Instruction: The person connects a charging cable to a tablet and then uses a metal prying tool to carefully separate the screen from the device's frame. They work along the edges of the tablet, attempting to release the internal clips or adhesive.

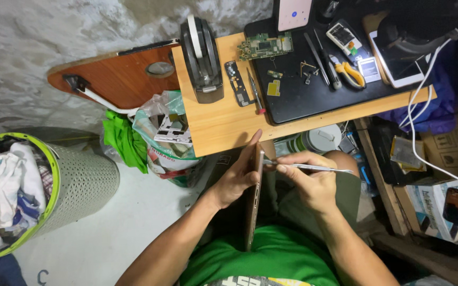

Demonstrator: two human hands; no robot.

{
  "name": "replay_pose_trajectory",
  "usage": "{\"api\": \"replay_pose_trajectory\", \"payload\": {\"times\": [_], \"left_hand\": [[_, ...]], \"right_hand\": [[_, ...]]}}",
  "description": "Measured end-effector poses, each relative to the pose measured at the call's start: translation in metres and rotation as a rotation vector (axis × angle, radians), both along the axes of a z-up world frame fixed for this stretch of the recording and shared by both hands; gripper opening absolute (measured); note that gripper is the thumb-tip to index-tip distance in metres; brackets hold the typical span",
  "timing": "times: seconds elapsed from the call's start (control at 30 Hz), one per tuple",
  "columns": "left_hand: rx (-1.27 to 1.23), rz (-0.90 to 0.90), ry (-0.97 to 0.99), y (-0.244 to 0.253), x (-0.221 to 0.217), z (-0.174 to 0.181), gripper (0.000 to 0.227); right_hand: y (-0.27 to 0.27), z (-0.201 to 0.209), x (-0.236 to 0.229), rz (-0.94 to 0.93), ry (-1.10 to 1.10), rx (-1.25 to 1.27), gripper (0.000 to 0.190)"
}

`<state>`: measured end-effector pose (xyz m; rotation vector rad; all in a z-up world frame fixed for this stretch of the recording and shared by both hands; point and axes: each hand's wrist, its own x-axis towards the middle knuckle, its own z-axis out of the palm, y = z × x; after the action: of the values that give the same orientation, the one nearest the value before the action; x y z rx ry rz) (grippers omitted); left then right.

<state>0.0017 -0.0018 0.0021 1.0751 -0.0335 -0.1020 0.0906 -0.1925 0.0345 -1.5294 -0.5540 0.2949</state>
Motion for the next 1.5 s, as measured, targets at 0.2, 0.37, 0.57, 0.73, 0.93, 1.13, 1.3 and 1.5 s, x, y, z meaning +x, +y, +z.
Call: {"api": "replay_pose_trajectory", "payload": {"times": [0.2, 0.37, 0.57, 0.73, 0.93, 1.13, 1.3, 1.5], "left_hand": [[0.045, 0.01, -0.024, -0.003, 0.0, 0.004, 0.13], [0.079, 0.024, -0.042, -0.004, -0.001, 0.001, 0.127], [0.119, 0.024, -0.017, -0.003, -0.004, 0.007, 0.123], [0.136, 0.005, -0.009, -0.003, -0.003, 0.015, 0.123], [0.167, 0.024, -0.021, 0.002, -0.003, 0.031, 0.116], [0.124, 0.01, 0.016, -0.001, -0.005, 0.045, 0.108], [0.163, 0.005, -0.018, 0.0, -0.002, 0.045, 0.106], [0.23, 0.176, -0.041, 0.008, -0.002, 0.039, 0.098]], "right_hand": [[-0.005, 0.007, 0.0, 0.039, -0.136, 0.047, 0.012], [-0.001, 0.034, 0.007, 0.088, -0.238, -0.043, 0.011], [-0.001, 0.08, 0.01, 0.208, -0.628, -0.19, 0.013], [-0.005, 0.092, 0.013, 0.225, -0.632, -0.359, 0.014], [-0.006, 0.058, 0.016, 0.281, -0.332, 0.007, 0.012], [-0.002, 0.026, -0.015, 0.113, -0.115, 0.351, 0.014], [-0.01, 0.028, -0.019, 0.034, -0.079, 0.266, 0.011], [-0.019, 0.017, -0.025, -0.031, 0.09, 0.223, 0.008]]}}
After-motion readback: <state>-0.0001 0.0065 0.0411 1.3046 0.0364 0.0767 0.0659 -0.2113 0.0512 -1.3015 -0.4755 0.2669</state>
